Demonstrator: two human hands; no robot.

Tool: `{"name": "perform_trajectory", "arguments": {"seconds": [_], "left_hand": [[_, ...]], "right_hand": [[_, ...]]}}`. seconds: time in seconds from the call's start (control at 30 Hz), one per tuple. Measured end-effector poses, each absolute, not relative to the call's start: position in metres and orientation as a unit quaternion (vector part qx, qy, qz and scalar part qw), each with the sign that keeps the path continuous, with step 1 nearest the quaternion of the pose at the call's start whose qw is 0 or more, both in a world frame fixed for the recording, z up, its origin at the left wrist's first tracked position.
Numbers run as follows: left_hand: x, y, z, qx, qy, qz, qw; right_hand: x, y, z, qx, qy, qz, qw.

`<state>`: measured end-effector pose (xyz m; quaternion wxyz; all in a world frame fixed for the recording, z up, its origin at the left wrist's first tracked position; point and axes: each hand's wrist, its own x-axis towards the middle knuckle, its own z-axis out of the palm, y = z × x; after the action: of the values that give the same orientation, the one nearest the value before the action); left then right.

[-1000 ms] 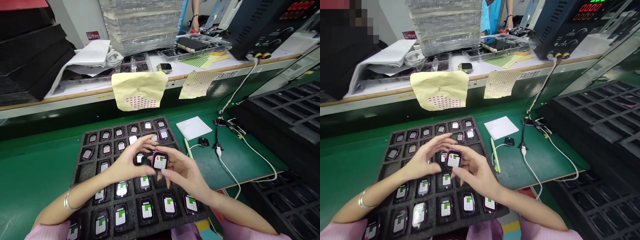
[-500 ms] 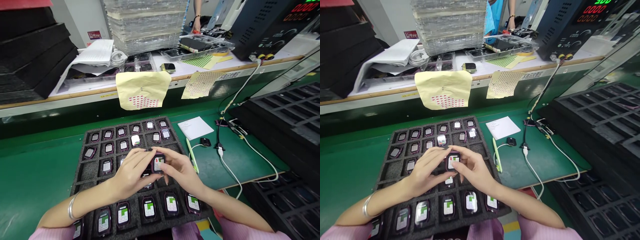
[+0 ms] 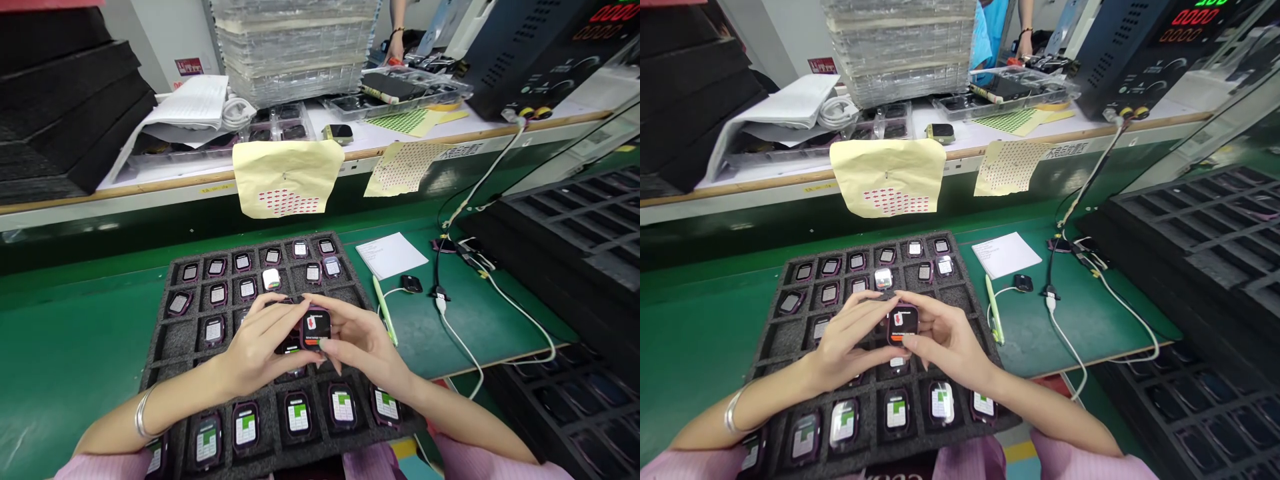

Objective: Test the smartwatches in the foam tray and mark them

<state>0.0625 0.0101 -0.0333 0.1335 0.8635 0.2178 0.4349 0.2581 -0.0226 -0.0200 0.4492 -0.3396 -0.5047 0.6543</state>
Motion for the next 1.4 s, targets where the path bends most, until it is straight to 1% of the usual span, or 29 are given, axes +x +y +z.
{"name": "perform_trajectory", "arguments": {"seconds": [0.17, 0.33, 0.6, 0.83, 1.07, 1.13, 1.3, 1.4], "left_hand": [[0.061, 0.012, -0.035, 0.864, 0.215, 0.436, 0.133], [0.061, 0.012, -0.033, 0.871, 0.207, 0.424, 0.138], [0.061, 0.01, -0.034, 0.875, 0.204, 0.426, 0.107], [0.06, 0.01, -0.031, 0.875, 0.214, 0.419, 0.117], [0.059, 0.012, -0.033, 0.873, 0.211, 0.424, 0.116], [0.059, 0.011, -0.033, 0.873, 0.212, 0.423, 0.12], [0.06, 0.009, -0.026, 0.863, 0.218, 0.425, 0.164], [0.062, 0.008, -0.023, 0.851, 0.225, 0.441, 0.176]], "right_hand": [[0.255, -0.023, -0.017, -0.355, -0.509, 0.643, 0.449], [0.263, -0.021, -0.027, -0.314, -0.5, 0.665, 0.458], [0.257, -0.022, -0.025, -0.4, -0.512, 0.608, 0.456], [0.266, -0.021, -0.028, -0.313, -0.5, 0.674, 0.445], [0.259, -0.025, -0.018, -0.365, -0.529, 0.633, 0.432], [0.259, -0.025, -0.018, -0.372, -0.533, 0.627, 0.43], [0.266, -0.023, -0.018, -0.329, -0.536, 0.659, 0.412], [0.268, -0.018, -0.016, -0.342, -0.545, 0.652, 0.402]]}}
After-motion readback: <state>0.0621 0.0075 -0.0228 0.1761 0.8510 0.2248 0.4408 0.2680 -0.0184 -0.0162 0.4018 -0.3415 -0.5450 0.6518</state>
